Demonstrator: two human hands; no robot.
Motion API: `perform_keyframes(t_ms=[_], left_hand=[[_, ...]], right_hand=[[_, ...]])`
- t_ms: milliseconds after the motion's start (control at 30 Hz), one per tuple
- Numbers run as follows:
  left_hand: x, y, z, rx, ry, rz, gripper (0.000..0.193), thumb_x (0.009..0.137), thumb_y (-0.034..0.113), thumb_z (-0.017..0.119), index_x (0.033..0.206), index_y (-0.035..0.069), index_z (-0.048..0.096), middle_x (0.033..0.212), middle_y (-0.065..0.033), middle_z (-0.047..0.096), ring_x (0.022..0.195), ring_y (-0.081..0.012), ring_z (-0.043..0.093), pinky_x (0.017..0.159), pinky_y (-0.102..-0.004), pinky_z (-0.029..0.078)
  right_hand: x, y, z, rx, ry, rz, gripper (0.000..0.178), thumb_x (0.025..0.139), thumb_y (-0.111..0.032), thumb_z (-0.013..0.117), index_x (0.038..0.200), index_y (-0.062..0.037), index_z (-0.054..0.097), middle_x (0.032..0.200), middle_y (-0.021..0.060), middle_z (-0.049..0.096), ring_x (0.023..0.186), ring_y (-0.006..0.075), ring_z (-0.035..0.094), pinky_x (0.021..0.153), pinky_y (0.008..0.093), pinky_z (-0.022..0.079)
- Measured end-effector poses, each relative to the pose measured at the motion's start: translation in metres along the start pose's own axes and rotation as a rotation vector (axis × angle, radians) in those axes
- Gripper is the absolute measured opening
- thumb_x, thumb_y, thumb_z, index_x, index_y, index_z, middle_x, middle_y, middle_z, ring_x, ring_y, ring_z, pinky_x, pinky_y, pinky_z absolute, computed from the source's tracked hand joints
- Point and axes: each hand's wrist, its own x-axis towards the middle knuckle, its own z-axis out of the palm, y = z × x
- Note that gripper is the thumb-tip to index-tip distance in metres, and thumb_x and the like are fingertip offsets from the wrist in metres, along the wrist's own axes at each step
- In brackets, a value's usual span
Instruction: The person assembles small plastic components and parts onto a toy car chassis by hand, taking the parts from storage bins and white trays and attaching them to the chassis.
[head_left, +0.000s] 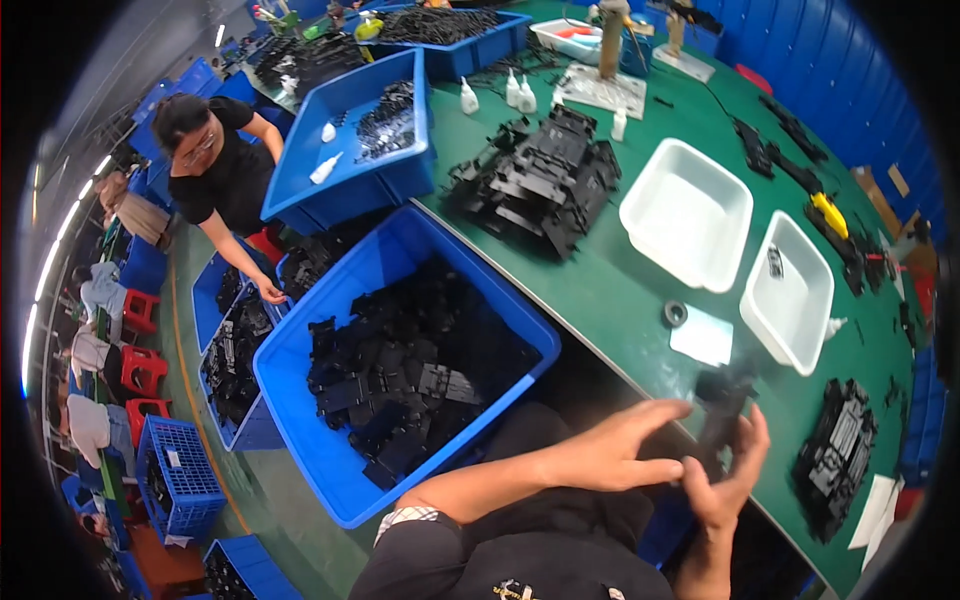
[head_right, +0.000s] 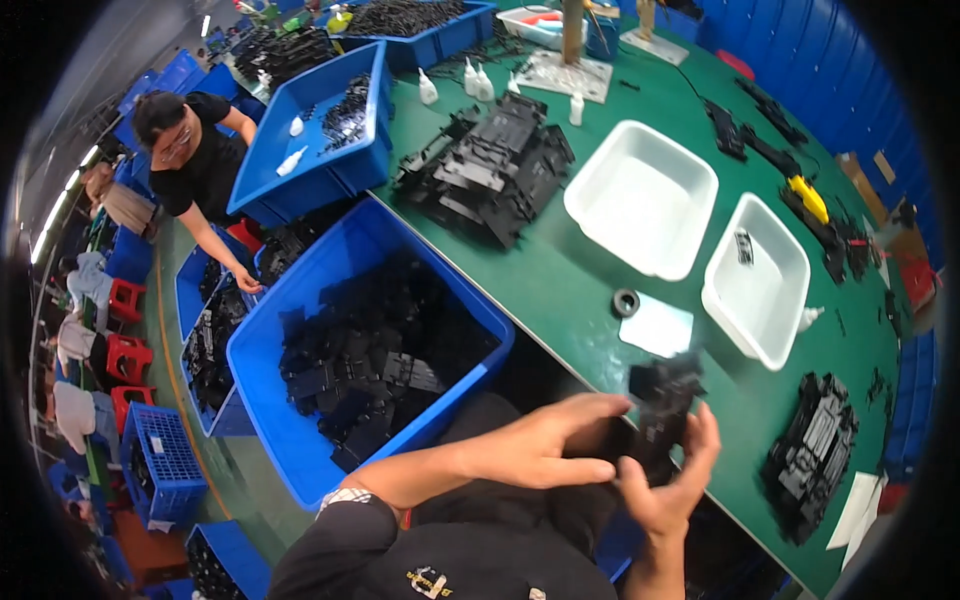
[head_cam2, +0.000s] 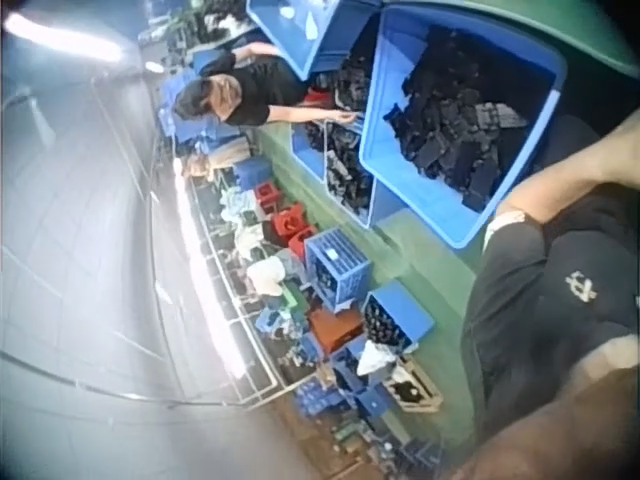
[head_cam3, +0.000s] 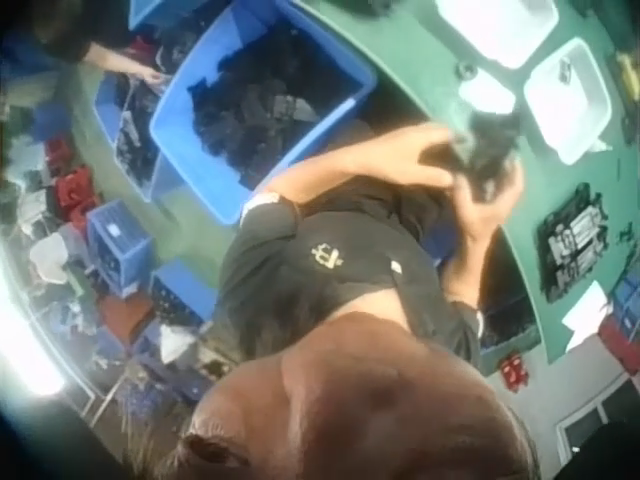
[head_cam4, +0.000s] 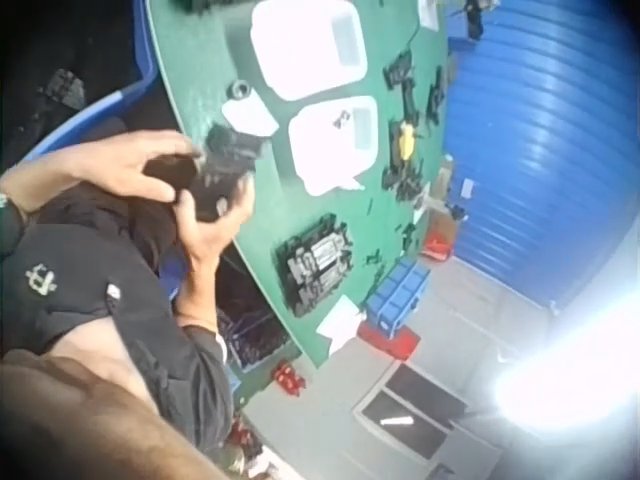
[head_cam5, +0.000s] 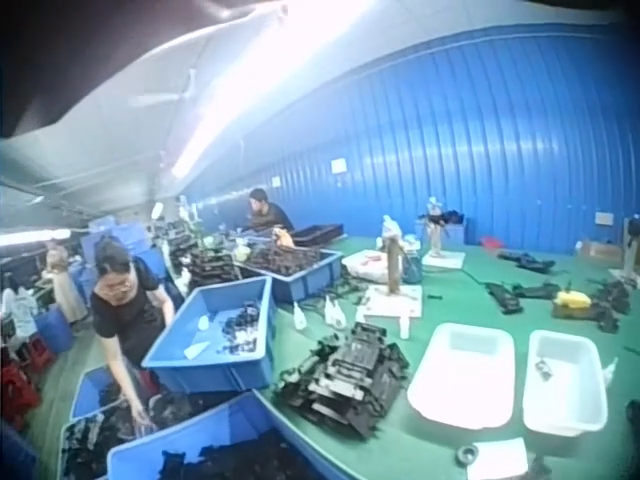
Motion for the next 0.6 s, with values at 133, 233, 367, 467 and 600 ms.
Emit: perform_keyframes(t_ms=[133, 233, 367, 467, 600], left_hand=[[-0.013, 0.031, -0.107, 0.293, 0.641, -0.048, 0.039, 0.080, 0.014, 0.069, 0.115, -0.001, 0.058, 0.113, -0.0129, 0.062, 0.095, -0.0189, 0.063, 0.085, -0.0318, 0.050], [-0.016, 0.047, -0.224, 0.565, 1.095, 0.091, 0.023, 0.083, 0.007, 0.063, 0.105, -0.001, 0.062, 0.102, -0.0102, 0.066, 0.092, -0.0172, 0.063, 0.082, -0.0293, 0.050], [-0.034, 0.043, -0.392, 1.161, 1.192, -0.203, 0.027, 0.080, 0.017, 0.064, 0.101, 0.000, 0.065, 0.097, -0.0174, 0.067, 0.092, -0.0281, 0.066, 0.083, -0.0362, 0.050], [-0.030, 0.031, -0.458, 1.329, 1.039, -0.564, 0.028, 0.075, 0.021, 0.067, 0.097, 0.003, 0.068, 0.098, -0.0166, 0.067, 0.094, -0.0303, 0.065, 0.086, -0.0383, 0.049], [0.008, 0.006, -0.502, 1.285, 0.567, -0.833, 0.047, 0.066, 0.027, 0.078, 0.106, 0.005, 0.067, 0.105, -0.0180, 0.066, 0.101, -0.0294, 0.063, 0.090, -0.0367, 0.048]], right_hand=[[0.019, -0.002, -0.047, -0.209, -0.012, 0.101, 0.084, 0.057, -0.007, 0.064, 0.135, 0.0049, 0.034, 0.120, 0.0200, 0.050, 0.113, 0.0286, 0.050, 0.101, 0.0373, 0.036], [0.021, 0.014, -0.080, -0.359, -0.084, 0.128, 0.083, 0.056, -0.005, 0.060, 0.134, 0.0050, 0.034, 0.123, 0.0211, 0.049, 0.120, 0.0296, 0.046, 0.105, 0.0376, 0.031], [0.030, -0.021, -0.083, -0.633, -0.109, 0.185, 0.056, 0.072, -0.011, 0.067, 0.126, -0.0038, 0.051, 0.109, 0.0184, 0.062, 0.100, 0.0267, 0.059, 0.088, 0.0354, 0.046], [0.034, -0.019, -0.083, -0.644, -0.211, 0.418, 0.071, 0.068, -0.013, 0.069, 0.133, -0.0032, 0.042, 0.119, 0.0228, 0.056, 0.112, 0.0312, 0.054, 0.097, 0.0381, 0.041], [0.037, -0.018, -0.078, -0.671, -0.215, 0.554, 0.070, 0.068, -0.012, 0.068, 0.133, -0.0029, 0.041, 0.119, 0.0245, 0.055, 0.111, 0.0330, 0.054, 0.096, 0.0387, 0.041]])
